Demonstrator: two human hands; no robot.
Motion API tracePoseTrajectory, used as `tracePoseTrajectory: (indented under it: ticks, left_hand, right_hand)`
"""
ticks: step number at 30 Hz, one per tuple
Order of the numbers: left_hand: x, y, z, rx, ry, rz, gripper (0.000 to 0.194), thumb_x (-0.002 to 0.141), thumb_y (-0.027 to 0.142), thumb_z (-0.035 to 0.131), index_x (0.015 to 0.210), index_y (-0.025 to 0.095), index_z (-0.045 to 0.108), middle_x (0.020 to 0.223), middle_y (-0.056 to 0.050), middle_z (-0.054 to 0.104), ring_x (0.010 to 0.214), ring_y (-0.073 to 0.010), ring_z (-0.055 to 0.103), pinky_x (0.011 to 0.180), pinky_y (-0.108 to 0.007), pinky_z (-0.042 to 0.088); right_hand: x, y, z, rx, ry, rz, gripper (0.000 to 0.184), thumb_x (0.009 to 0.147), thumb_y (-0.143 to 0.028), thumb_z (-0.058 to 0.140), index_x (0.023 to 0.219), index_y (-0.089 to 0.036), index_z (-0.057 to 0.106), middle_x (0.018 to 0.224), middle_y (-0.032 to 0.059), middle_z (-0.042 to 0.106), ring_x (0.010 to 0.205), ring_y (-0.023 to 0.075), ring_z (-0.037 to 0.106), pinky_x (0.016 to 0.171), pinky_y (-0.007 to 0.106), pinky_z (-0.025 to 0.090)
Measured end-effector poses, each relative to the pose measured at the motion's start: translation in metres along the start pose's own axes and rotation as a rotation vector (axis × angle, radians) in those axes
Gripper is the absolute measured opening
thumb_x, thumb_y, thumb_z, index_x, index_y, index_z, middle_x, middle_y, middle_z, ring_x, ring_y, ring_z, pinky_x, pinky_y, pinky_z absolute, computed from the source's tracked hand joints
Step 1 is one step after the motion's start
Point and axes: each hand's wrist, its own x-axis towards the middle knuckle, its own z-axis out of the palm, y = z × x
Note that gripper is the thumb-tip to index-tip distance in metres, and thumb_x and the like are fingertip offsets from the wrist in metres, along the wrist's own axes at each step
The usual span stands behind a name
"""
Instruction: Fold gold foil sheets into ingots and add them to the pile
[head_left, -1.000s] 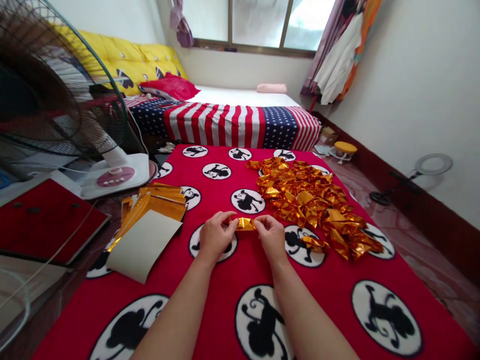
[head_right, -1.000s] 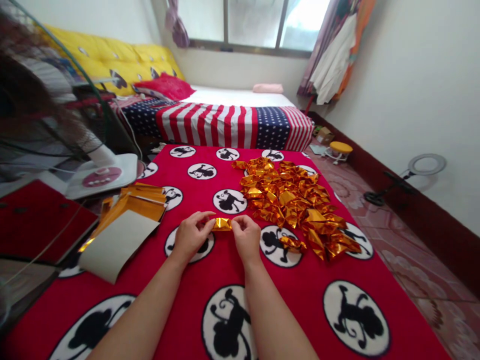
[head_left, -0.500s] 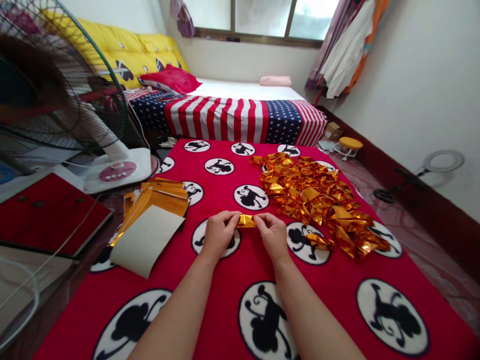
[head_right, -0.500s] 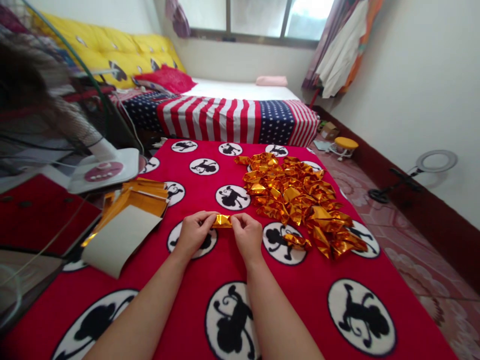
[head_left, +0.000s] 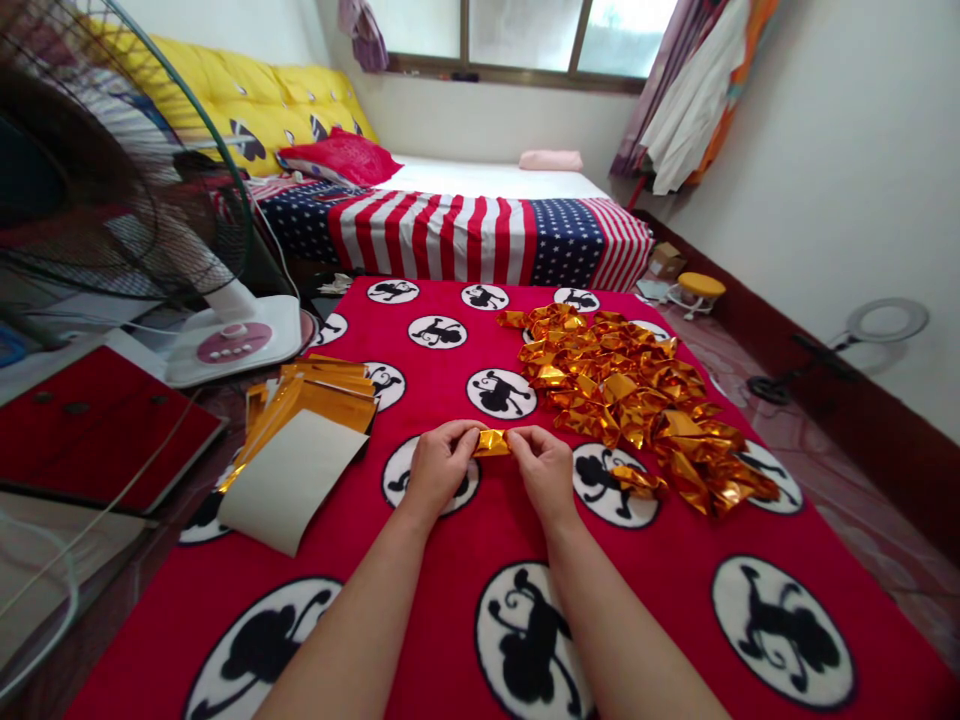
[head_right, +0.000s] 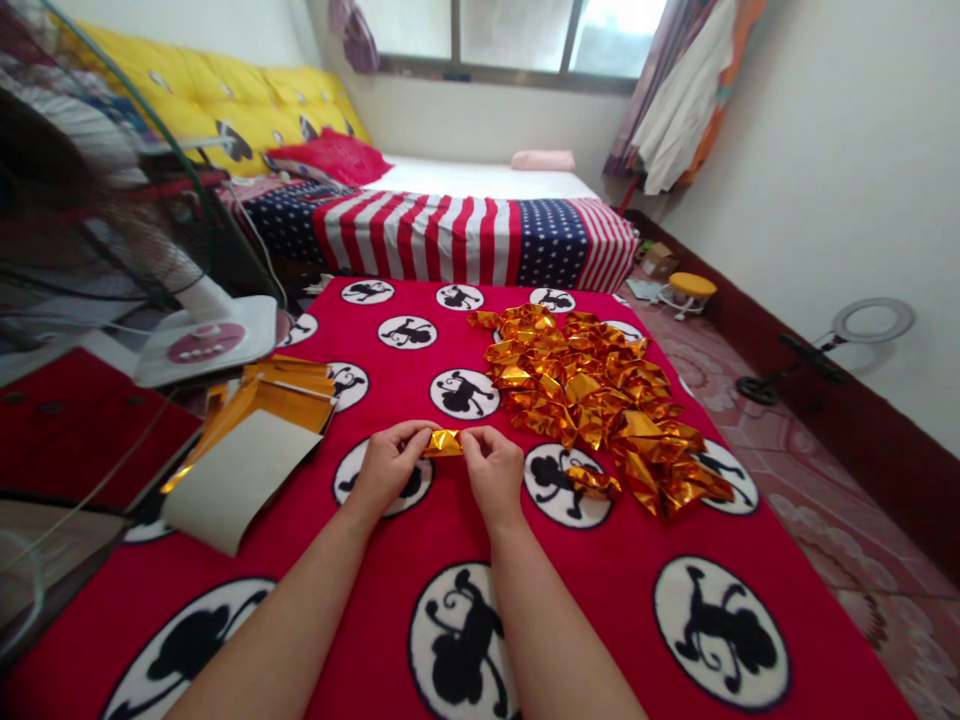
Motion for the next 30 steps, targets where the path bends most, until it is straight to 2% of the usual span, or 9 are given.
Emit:
tracePoseTrajectory:
  ticks: [10,15,20,23,30]
  left_hand:
    - [-0.001,0.002,-0.001,-0.029,-0.025,0.007,0.025,0.09,0.03,0.055,0.099,0.02,0.076,0.093,-0.005,0.076,0.087,-0.0194,0.07,0.076,-0.026,0.052]
    - [0.0,0.005,-0.001,-0.046,0.028,-0.006,0.025,0.089,0.031,0.055,0.097,0.017,0.075,0.093,-0.006,0.076,0.086,-0.0195,0.069,0.077,-0.026,0.052]
    - [-0.001,0.009,-0.002,-0.006,0.065,0.014,0.023,0.089,0.03,0.056,0.093,0.016,0.074,0.09,-0.007,0.075,0.082,-0.0189,0.069,0.075,-0.026,0.052]
    - [-0.001,0.011,-0.002,0.018,0.089,0.02,0.022,0.089,0.029,0.056,0.09,0.016,0.074,0.088,-0.007,0.075,0.08,-0.0184,0.068,0.074,-0.026,0.051]
    - [-0.001,0.01,-0.001,0.031,0.125,0.007,0.022,0.089,0.029,0.056,0.089,0.016,0.074,0.086,-0.007,0.075,0.079,-0.0183,0.068,0.073,-0.026,0.051]
  right_hand:
    - [-0.002,0.0,0.001,0.022,-0.008,-0.006,0.024,0.083,-0.039,0.062,0.079,-0.017,0.073,0.065,0.0013,0.067,0.058,0.0143,0.057,0.055,0.024,0.043]
    - [-0.003,0.0,0.002,0.079,-0.02,-0.013,0.024,0.083,-0.039,0.063,0.081,-0.017,0.073,0.067,0.0016,0.069,0.058,0.0146,0.059,0.057,0.024,0.046]
    - [-0.002,0.002,0.003,0.119,-0.037,-0.027,0.024,0.083,-0.036,0.064,0.096,-0.018,0.074,0.082,0.0046,0.074,0.071,0.0179,0.066,0.066,0.027,0.052]
    - [-0.003,0.002,0.003,0.12,-0.058,-0.042,0.022,0.084,-0.035,0.064,0.093,-0.019,0.076,0.085,0.0052,0.076,0.076,0.0197,0.069,0.072,0.03,0.054]
    - [-0.003,0.0,0.004,0.122,-0.052,-0.065,0.022,0.083,-0.034,0.064,0.092,-0.019,0.076,0.085,0.0051,0.076,0.077,0.0197,0.069,0.072,0.03,0.054]
